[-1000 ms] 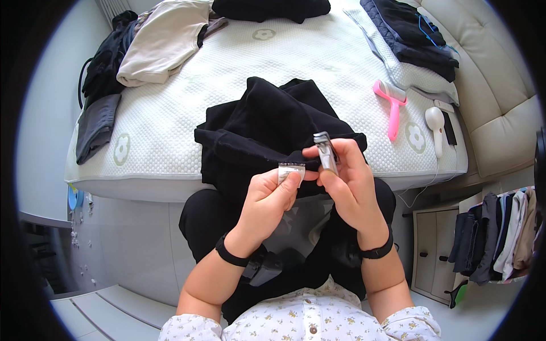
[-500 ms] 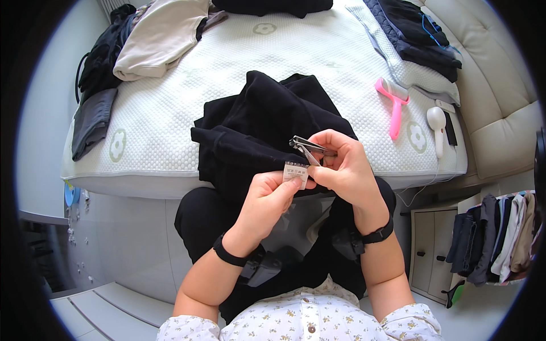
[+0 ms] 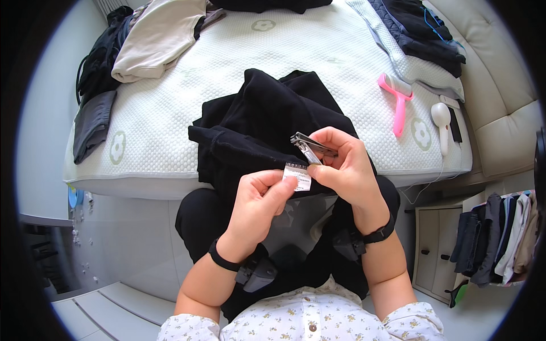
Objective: The person uses nail clippers to cut a tag off a black garment and then runs a lint roller over the fabric.
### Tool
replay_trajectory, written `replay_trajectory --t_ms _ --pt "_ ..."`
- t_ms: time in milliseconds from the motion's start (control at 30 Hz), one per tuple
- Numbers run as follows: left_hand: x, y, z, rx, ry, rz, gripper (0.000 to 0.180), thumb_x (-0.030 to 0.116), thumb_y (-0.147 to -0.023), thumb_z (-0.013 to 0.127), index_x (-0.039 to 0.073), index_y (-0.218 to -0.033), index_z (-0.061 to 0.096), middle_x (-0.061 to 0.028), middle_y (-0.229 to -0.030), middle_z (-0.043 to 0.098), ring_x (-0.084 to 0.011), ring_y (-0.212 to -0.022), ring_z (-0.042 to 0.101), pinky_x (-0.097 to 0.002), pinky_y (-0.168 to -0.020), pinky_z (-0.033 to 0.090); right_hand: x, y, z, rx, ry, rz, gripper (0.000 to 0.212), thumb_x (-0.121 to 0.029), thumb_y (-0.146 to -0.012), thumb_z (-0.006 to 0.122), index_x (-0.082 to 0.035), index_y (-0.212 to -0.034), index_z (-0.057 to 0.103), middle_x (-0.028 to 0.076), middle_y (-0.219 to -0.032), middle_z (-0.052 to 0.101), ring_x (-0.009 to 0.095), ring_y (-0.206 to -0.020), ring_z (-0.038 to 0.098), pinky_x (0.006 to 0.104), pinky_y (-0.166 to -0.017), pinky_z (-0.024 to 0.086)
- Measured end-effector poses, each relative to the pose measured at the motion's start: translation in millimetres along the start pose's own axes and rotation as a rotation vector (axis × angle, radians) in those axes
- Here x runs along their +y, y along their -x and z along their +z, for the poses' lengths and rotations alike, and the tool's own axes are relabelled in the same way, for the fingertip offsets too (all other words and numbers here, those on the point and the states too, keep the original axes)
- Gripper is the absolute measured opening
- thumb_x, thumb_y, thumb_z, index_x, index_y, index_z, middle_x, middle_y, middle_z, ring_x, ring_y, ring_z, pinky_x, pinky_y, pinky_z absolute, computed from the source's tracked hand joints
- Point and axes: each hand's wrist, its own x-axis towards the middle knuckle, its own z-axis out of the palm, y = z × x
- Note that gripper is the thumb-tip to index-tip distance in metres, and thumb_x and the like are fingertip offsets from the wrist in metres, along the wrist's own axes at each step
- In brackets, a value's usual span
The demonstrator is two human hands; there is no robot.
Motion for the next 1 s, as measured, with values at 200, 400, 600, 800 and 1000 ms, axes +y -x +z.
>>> replay_trajectory --t_ms 200,400,600,800,1000 --pt "-3.2 -6.3 -7.0 -0.034 0.355 -0.165 0.035 0.031 -0.097 0.058 0.0 -0.081 0.064 0.0074 -0.057 0.045 -0.0003 -0.047 0.026 -0.0208 -0.045 0.019 0.7 4.7 3.3 -0.07 0.094 -0.002 0.029 0.006 -0.07 0.065 0.001 -0.097 0.057 -0.002 -0.079 0.057 -0.001 -0.068 0.05 0.0144 -0.058 0.04" --pt "-4.3 -5.2 -10.0 -0.076 0.259 -0.134 0.017 0.014 -0.094 0.061 -0.002 -0.091 0.067 0.0004 -0.073 0.058 -0.002 -0.053 0.035 -0.0199 -0.047 0.026 -0.6 0.9 7.8 -0.059 0.052 -0.063 0.028 0.005 -0.073 0.064 0.002 -0.099 0.056 -0.002 -0.079 0.057 0.0 -0.069 0.052 0.0153 -0.06 0.043" --pt "-16.3 3.8 1.0 0.05 0.199 0.144 0.018 0.013 -0.094 0.061 0.0 -0.081 0.065 -0.0085 -0.08 0.068 -0.0055 -0.06 0.05 -0.0208 -0.053 0.034 -0.2 -13.2 10.6 -0.04 -0.006 -0.052 0.029 -0.002 -0.078 0.059 0.003 -0.107 0.056 0.005 -0.081 0.061 0.006 -0.069 0.056 0.019 -0.06 0.045" --pt "-17.2 3.1 3.5 0.178 0.301 0.212 0.024 0.02 -0.095 0.061 0.001 -0.082 0.065 -0.0076 -0.08 0.067 -0.0044 -0.057 0.046 -0.0207 -0.051 0.031 -8.1 5.5 11.8 0.064 -0.513 -0.031 0.022 -0.017 -0.089 0.049 -0.003 -0.105 0.048 0.008 -0.072 0.055 0.015 -0.053 0.054 0.0239 -0.046 0.041" --pt "-16.4 -3.0 3.4 0.143 0.287 0.199 0.025 0.022 -0.096 0.06 -0.001 -0.088 0.067 -0.0016 -0.073 0.062 -0.0027 -0.054 0.038 -0.02 -0.049 0.027 -1.7 50.4 21.7 0.04 -0.659 0.107 0.031 -0.037 -0.092 0.047 -0.009 -0.104 0.046 0.007 -0.067 0.051 0.013 -0.06 0.045 0.0256 -0.058 0.036"
